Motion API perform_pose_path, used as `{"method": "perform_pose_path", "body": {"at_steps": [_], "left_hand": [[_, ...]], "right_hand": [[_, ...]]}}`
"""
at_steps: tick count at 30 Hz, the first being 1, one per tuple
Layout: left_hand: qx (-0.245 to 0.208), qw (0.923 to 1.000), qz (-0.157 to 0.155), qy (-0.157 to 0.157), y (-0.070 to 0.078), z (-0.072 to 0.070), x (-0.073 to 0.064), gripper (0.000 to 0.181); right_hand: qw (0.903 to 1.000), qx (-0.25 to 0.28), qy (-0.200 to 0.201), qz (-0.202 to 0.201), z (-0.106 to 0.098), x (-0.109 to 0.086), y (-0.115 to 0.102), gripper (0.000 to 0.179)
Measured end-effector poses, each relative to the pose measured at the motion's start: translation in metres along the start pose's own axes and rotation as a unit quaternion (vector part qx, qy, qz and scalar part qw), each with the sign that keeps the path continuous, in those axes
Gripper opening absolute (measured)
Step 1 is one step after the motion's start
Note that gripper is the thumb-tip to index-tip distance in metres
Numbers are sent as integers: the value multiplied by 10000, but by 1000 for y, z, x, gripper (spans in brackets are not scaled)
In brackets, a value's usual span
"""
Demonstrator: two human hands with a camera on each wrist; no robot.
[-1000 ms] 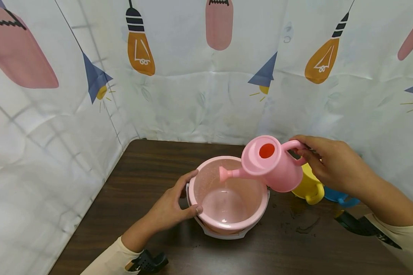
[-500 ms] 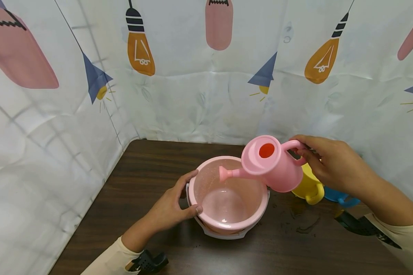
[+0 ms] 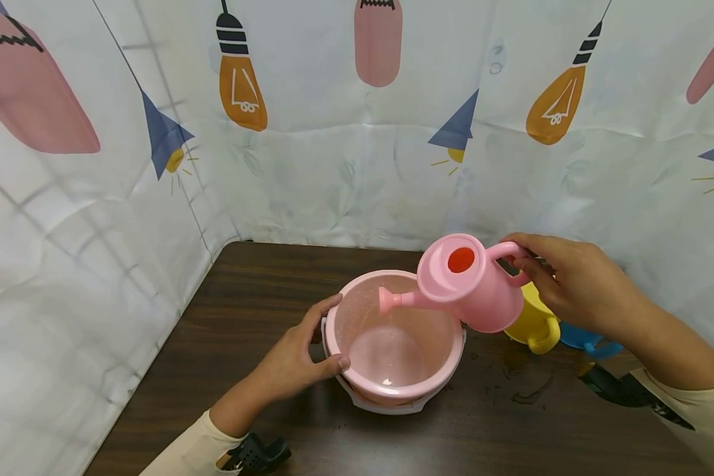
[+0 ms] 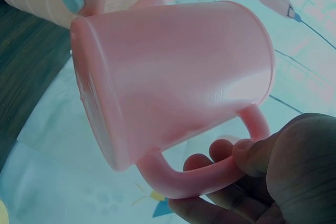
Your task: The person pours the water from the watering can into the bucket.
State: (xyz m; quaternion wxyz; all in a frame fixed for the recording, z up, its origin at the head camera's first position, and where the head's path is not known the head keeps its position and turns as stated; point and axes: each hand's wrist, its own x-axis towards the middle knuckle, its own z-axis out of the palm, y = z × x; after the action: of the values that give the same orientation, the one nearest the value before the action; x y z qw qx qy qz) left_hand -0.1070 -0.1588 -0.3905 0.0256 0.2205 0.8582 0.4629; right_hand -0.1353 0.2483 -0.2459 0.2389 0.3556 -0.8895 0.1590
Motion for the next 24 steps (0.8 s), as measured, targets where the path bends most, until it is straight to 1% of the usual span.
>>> {"method": "perform_pose_path", "body": {"at_steps": [19, 24], "left_hand": [[-10, 10000, 28, -2, 0, 0, 0, 88], [-41, 10000, 52, -12, -1, 0, -1, 88]], "right_hand": [[10000, 64, -27, -13, 0, 1, -1, 42], [10000, 52, -39, -7, 0, 1, -1, 37]]}}
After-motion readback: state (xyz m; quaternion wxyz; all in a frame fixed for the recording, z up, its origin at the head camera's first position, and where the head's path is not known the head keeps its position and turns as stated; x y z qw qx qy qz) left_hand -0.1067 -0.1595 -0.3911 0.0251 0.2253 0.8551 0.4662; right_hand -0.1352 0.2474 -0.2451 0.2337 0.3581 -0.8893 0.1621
